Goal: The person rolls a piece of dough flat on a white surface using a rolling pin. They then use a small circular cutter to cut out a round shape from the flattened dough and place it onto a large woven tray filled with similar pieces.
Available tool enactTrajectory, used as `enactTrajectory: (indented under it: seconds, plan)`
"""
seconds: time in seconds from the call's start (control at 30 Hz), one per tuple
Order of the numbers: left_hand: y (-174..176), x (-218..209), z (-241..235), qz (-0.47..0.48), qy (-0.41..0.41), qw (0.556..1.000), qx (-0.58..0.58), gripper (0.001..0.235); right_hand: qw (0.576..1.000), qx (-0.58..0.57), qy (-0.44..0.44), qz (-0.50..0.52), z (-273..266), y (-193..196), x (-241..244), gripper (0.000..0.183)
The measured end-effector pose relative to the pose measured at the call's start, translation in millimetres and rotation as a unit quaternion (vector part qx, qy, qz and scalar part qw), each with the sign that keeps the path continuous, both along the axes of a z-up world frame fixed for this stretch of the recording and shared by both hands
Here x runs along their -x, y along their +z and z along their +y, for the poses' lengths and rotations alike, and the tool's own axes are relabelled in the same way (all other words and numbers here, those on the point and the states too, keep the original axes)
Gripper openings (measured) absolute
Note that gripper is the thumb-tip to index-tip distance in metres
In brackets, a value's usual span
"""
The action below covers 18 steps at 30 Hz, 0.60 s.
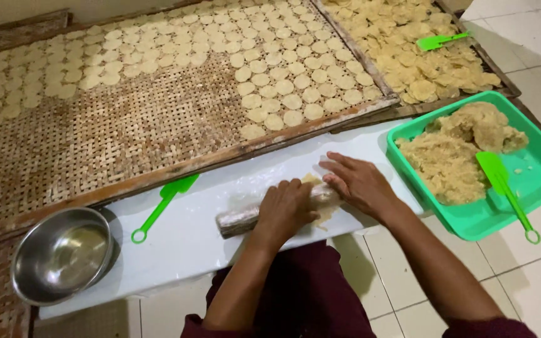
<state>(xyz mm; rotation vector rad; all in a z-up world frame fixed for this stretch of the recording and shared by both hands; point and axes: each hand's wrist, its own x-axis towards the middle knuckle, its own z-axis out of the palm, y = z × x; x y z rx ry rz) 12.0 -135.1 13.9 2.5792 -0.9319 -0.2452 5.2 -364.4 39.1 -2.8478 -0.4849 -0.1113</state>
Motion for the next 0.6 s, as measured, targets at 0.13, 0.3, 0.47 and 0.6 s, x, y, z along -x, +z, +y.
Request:
enactTrajectory:
  seconds: [0.13,0.3,0.47,0.6]
  plan:
    - [-31.4,-16.1,-11.2,-0.005,0.014,1.0,-0.017,0.069,0.997,0.064,-0.031,0.006,11.9,-8.8,-13.5,0.051]
    - [-1.6,-23.4,-11.4,-0.188,0.111,0.976,0.005,0.069,0.995,0.089,-0.045,-0.024,8.0,-29.7,-49.1,0.047]
    - [-17.0,-4.3,-20.9,-0.128,0.13,0.982,-0.039,0.064,0.991,0.093,-0.079,0.061,13.9,-11.4,-17.5,0.054]
    - [-17.1,27.3,-26.1,-0.088,0.129,0.986,-0.061,0.068,0.99,0.101,-0.082,0.05,8.3,-15.5,13.6,0.061]
